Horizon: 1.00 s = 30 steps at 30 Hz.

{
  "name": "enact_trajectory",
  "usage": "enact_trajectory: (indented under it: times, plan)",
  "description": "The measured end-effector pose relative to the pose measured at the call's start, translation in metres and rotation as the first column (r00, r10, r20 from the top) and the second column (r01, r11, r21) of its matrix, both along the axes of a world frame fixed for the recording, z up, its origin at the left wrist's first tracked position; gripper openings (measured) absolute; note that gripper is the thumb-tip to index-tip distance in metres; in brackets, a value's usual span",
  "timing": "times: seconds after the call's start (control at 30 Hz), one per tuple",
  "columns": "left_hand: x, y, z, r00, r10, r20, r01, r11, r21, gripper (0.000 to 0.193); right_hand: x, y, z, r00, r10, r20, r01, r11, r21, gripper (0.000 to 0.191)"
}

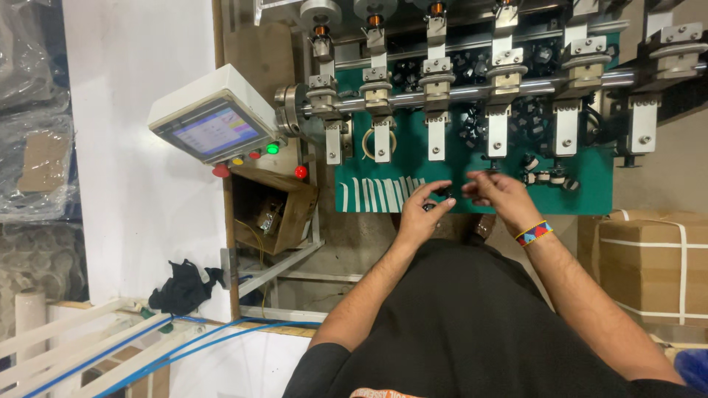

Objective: The person assembles small cylindrical electronic components by hand, wrapping them with white tape and placing them into slots on a green fixture. They wipe the fixture with a cloth, use a wooden stick to adjust items, and use shears to trim excess tape. The person repeatedly picks up components, wraps them, and places them into the machine.

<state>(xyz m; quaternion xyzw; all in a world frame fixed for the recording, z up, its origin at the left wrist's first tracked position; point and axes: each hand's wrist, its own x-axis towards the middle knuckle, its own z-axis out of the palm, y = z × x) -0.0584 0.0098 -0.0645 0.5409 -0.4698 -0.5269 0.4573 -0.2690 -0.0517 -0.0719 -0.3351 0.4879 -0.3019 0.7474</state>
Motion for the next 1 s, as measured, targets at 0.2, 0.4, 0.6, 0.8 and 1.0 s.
enact_trajectory:
  times: [0.2, 0.4, 0.6, 0.8, 1.0]
  plan:
    - [0.015, -0.010, 0.009, 0.887, -0.100, -0.450, 0.150, 0.986, 0.075, 0.034, 0.030, 0.033, -0.001, 0.995, 0.085, 0.045, -0.085, 0.996, -0.001, 0.035]
    - [0.044, -0.011, -0.014, 0.761, 0.264, -0.592, 0.063, 0.879, 0.473, 0.040, 0.068, 0.028, -0.012, 0.995, -0.104, 0.010, 0.105, 0.987, -0.125, 0.030]
    - [0.084, -0.003, -0.036, 0.737, 0.318, -0.596, 0.121, 0.806, 0.579, 0.035, 0.081, 0.011, -0.009, 0.971, -0.205, 0.126, 0.209, 0.978, -0.021, 0.027]
    - [0.098, -0.002, -0.034, 0.860, 0.214, -0.463, 0.081, 0.839, 0.538, 0.027, 0.091, 0.016, -0.008, 0.952, -0.278, 0.125, 0.285, 0.958, -0.037, 0.027]
    - [0.105, -0.008, -0.040, 0.885, 0.098, -0.454, 0.138, 0.878, 0.458, 0.045, 0.100, 0.018, -0.015, 0.938, -0.343, 0.055, 0.347, 0.933, -0.097, 0.031]
